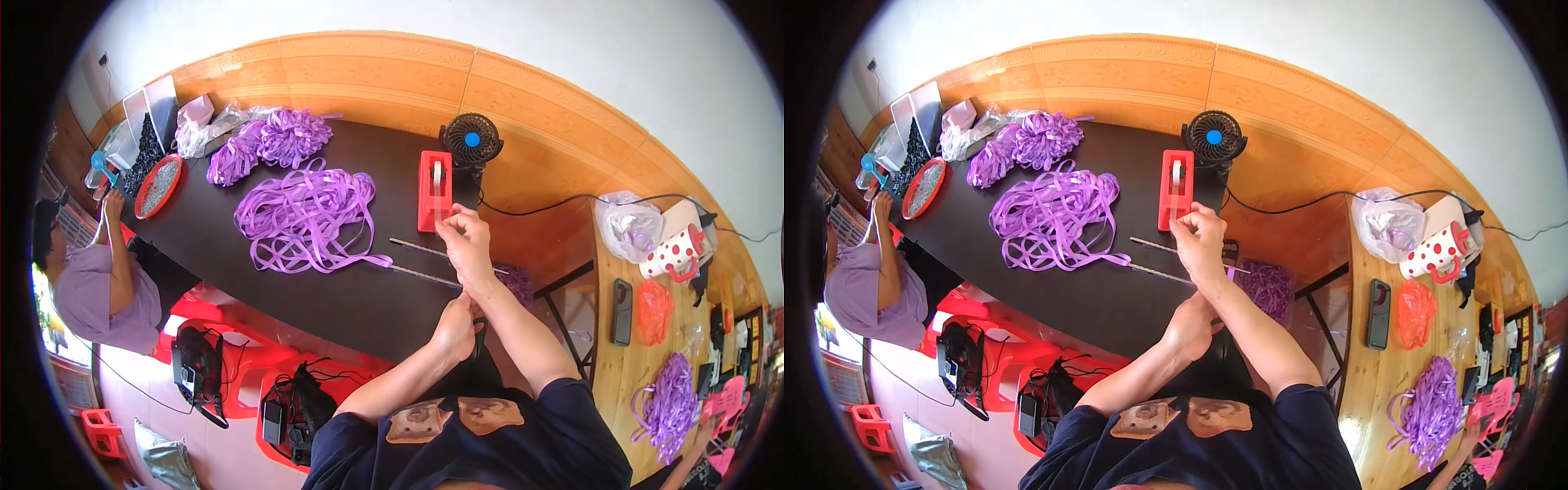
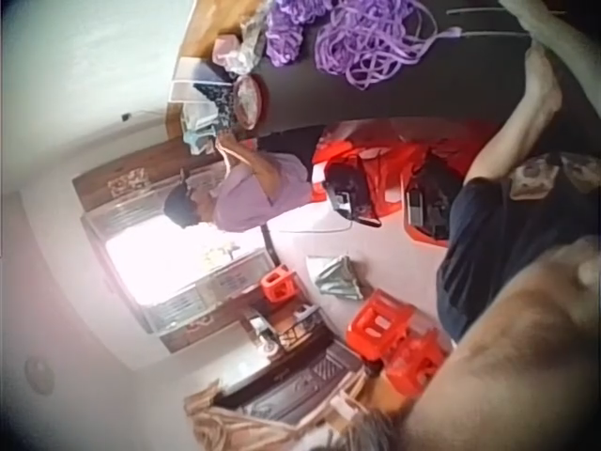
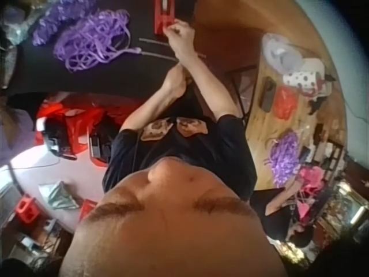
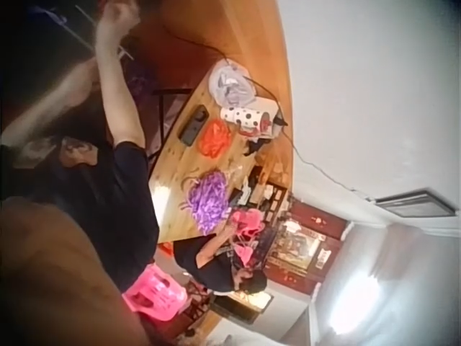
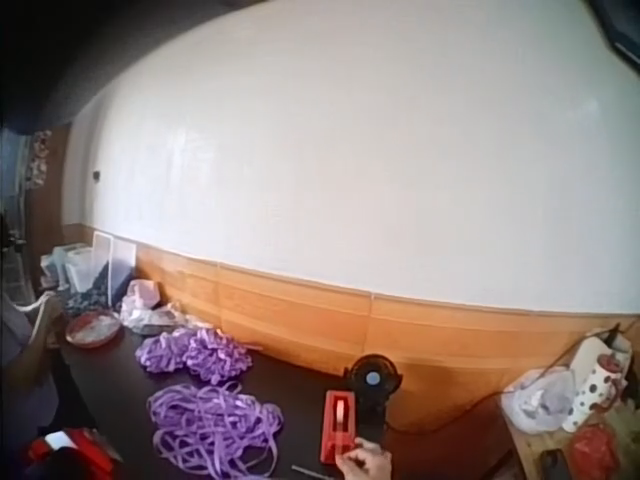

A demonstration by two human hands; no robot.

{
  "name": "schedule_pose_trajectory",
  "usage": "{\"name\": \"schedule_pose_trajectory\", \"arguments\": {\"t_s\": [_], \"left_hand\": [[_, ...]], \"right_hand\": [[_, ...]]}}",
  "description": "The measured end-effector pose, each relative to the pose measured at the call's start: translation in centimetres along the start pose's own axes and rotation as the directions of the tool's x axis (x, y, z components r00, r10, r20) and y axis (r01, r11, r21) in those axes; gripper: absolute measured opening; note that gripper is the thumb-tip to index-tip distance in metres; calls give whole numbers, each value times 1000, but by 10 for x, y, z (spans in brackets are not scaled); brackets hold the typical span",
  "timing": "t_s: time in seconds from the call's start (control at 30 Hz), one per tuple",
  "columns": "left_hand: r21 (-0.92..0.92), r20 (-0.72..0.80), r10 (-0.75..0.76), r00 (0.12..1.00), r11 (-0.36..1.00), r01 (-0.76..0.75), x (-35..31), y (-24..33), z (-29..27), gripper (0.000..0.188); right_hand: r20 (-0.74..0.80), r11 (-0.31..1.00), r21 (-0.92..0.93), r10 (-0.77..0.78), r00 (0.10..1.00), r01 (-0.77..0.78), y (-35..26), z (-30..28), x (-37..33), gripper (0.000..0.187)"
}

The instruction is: The recorder is wrapping and tying purple ribbons around a metal frame jig to create decorative items.

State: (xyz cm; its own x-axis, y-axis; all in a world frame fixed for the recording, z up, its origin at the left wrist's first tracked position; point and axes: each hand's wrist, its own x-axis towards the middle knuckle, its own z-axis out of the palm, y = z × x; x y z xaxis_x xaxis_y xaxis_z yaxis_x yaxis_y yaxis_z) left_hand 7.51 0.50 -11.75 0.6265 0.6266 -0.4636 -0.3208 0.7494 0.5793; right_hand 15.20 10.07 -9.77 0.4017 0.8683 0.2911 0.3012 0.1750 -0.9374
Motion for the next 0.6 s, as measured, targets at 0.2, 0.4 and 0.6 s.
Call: {"name": "schedule_pose_trajectory", "arguments": {"t_s": [0.2, 0.4, 0.6], "left_hand": [[26, -17, -46, 999, 999, 46, -4, 4, 2, 55], [44, -19, -46, 999, 998, 47, -5, 8, 7, 71], [73, 2, -44, 999, 996, 43, -7, 11, 5, 73]], "right_hand": [[59, 951, -307, 38, 998, -18, 18, -10, 9, 12], [198, 773, -632, 88, 976, 59, 0, -59, 10, 9], [577, 981, 1, 157, 802, -193, -12, -147, -4, 10]]}}
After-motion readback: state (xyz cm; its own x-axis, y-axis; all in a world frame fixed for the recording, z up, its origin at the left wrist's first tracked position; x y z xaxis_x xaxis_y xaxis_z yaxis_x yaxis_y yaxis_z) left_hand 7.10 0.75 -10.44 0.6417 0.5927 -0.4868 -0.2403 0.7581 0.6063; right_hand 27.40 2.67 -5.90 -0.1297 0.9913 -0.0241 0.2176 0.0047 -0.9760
